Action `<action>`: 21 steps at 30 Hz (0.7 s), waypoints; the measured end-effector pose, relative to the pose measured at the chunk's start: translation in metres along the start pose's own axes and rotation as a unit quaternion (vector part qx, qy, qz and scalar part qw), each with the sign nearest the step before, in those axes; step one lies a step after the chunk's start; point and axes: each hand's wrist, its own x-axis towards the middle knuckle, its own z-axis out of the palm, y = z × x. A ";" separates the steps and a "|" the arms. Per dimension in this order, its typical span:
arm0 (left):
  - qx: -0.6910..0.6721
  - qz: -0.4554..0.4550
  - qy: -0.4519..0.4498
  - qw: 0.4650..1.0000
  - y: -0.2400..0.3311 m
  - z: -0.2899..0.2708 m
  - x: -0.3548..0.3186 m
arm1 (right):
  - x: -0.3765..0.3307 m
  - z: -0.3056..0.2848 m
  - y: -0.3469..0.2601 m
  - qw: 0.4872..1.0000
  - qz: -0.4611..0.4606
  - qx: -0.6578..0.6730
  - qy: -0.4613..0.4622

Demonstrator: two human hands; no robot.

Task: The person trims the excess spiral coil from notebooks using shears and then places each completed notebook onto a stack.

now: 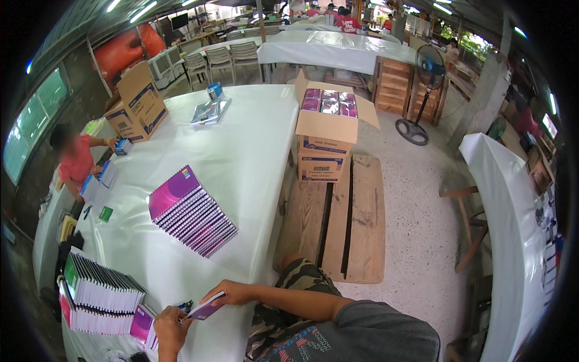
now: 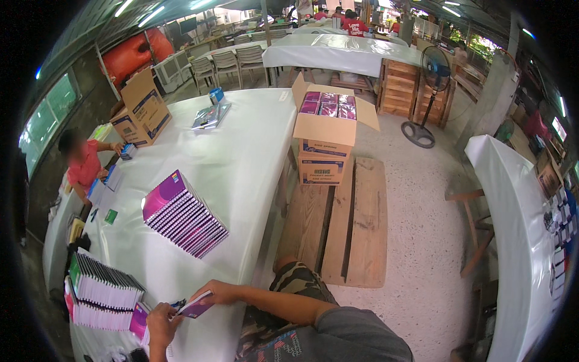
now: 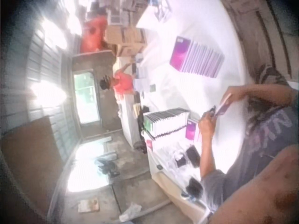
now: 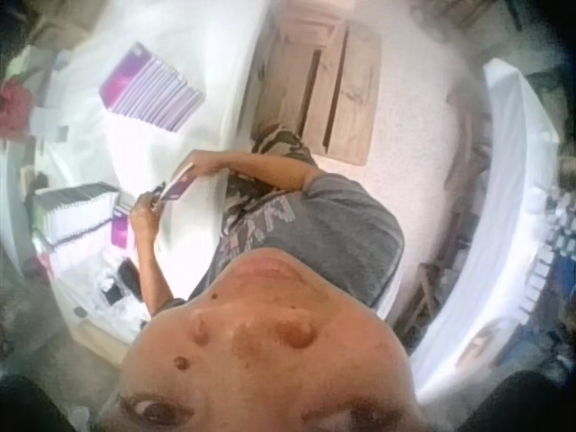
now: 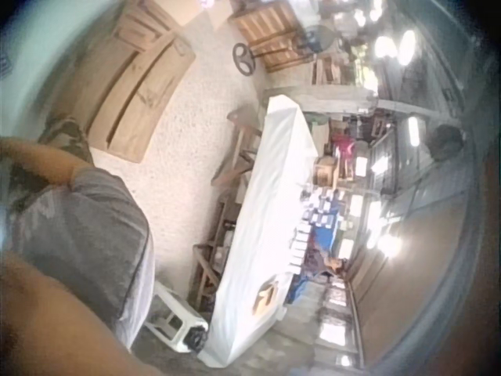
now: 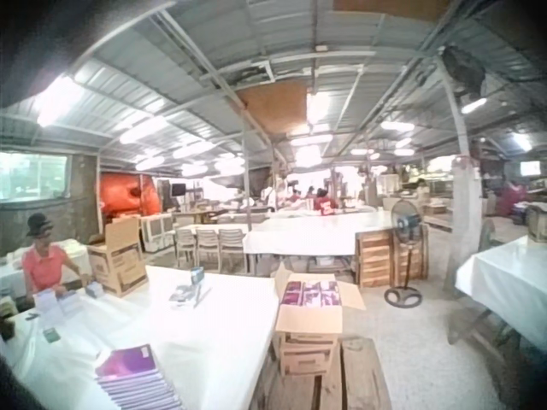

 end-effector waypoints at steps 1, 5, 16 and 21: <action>0.002 0.000 0.003 1.000 0.003 0.001 -0.002 | 0.001 0.000 0.000 1.000 -0.003 -0.001 -0.001; 0.066 0.104 0.096 0.988 -0.011 0.011 -0.007 | 0.005 0.005 0.001 1.000 0.021 0.018 -0.003; 0.088 0.148 0.038 0.984 -0.008 0.010 0.003 | 0.000 0.003 0.002 1.000 0.015 0.017 0.009; 0.083 0.083 0.134 0.984 0.003 0.018 -0.001 | 0.003 0.003 0.001 1.000 0.012 0.012 0.002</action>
